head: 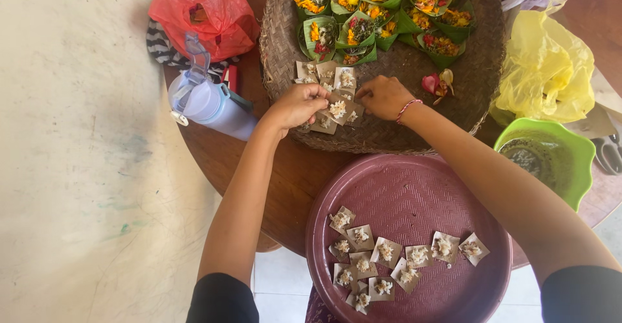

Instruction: The person assembles small square packets by placing a white granular substance onto them and arranging them in a woven basket. The person then gathers remaining items, including a plastic bag and a green bowl, and carries them away.

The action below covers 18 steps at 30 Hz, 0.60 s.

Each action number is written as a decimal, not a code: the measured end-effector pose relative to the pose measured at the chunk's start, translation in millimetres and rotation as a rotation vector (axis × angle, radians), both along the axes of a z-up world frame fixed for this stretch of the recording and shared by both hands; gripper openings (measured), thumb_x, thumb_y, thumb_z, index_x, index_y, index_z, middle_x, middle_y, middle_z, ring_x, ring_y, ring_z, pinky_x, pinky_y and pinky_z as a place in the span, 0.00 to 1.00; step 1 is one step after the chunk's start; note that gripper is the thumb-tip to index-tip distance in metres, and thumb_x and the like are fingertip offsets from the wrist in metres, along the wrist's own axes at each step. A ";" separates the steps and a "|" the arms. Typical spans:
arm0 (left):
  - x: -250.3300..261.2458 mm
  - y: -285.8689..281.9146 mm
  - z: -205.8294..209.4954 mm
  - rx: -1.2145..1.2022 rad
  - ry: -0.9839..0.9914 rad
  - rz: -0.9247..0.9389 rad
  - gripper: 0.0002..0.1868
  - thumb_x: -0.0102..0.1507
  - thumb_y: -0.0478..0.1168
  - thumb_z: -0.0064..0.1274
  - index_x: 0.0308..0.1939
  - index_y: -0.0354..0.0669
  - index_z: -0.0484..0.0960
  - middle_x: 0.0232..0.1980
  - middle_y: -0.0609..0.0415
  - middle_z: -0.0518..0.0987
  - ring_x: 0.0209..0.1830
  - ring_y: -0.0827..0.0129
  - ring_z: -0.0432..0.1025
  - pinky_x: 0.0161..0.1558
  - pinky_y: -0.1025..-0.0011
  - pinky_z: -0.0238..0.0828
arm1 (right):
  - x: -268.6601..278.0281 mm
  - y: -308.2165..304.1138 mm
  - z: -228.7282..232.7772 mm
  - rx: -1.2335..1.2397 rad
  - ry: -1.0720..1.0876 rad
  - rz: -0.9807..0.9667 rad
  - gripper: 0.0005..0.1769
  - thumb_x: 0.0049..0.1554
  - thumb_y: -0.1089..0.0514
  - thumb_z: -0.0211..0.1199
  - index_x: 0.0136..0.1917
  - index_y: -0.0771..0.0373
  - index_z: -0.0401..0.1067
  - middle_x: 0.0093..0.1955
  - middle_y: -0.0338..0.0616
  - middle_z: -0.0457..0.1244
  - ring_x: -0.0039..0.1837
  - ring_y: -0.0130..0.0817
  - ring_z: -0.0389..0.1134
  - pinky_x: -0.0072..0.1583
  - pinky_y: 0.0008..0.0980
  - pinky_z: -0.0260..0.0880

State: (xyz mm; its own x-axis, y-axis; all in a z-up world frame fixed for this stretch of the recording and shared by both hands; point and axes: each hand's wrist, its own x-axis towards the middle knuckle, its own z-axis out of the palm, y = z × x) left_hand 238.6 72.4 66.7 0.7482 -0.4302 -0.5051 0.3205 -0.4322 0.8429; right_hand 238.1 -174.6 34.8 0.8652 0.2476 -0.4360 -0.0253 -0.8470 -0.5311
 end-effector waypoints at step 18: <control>15.5 -40.6 -80.0 0.564 -0.137 -0.367 0.15 0.62 0.44 0.58 0.50 0.43 0.82 0.43 0.50 0.83 0.36 0.68 0.75 0.40 0.67 0.72 | -12.0 6.8 -26.5 0.325 0.459 -0.260 0.10 0.55 0.63 0.66 0.50 0.69 0.77 0.47 0.48 0.73 0.46 0.31 0.77 0.45 0.29 0.81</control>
